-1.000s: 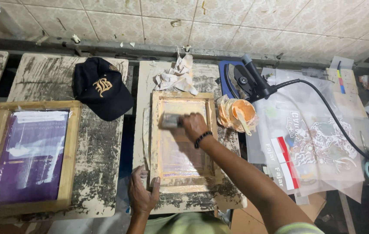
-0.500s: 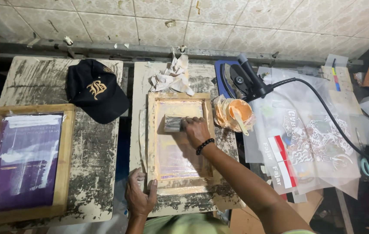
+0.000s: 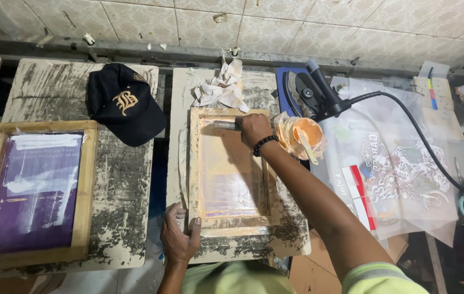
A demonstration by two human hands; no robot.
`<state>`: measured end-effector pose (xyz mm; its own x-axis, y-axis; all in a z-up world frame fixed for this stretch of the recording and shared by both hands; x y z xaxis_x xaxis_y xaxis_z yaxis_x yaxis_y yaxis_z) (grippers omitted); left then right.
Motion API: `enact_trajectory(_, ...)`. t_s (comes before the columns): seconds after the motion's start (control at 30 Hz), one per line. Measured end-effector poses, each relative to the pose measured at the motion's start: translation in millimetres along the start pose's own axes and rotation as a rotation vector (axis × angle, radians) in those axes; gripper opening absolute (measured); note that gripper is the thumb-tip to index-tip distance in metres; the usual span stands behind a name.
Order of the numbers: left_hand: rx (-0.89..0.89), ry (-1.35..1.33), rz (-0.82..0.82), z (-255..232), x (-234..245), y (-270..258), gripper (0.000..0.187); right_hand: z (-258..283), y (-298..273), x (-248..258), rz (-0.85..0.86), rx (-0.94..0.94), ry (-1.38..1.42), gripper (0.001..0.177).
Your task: The person uses a squeegee to spread orange ink across a screen printing frame. They then use a small stick to scrape excess ink from the squeegee blade before continuing to pull the ink across the screen.
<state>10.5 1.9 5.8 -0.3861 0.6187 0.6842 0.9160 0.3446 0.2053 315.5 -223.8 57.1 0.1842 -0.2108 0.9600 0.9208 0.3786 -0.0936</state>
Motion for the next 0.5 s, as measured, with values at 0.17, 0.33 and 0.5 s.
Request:
enact_trajectory(0.17,0.01,0.011,0.006,3.8,-1.3,-3.6,0.067,2.9,-9.1,-17.3,0.033,0.101,-0.023,0.008)
enact_trajectory(0.33,-0.059,0.009,-0.029,2.6,1.4,-4.6,0.064,28.6,-71.3,-13.8,0.16,0.124,0.152,0.019)
enact_trajectory(0.5,-0.06,0.024,-0.045,5.1,-2.7,-2.0,0.065,36.9,-127.2,-12.5,0.263,0.202,0.053,0.008)
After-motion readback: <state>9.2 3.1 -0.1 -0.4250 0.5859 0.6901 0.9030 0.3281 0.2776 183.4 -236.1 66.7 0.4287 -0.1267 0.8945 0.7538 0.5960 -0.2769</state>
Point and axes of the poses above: each hand's wrist, its own y-axis towards the middle knuckle, its own x-axis out of the back of the hand, z = x × y, the point moved 1 cm from there along y, towards the middle knuckle, and after that the axes turned 11 degrees about y, right-handed, at the moved point
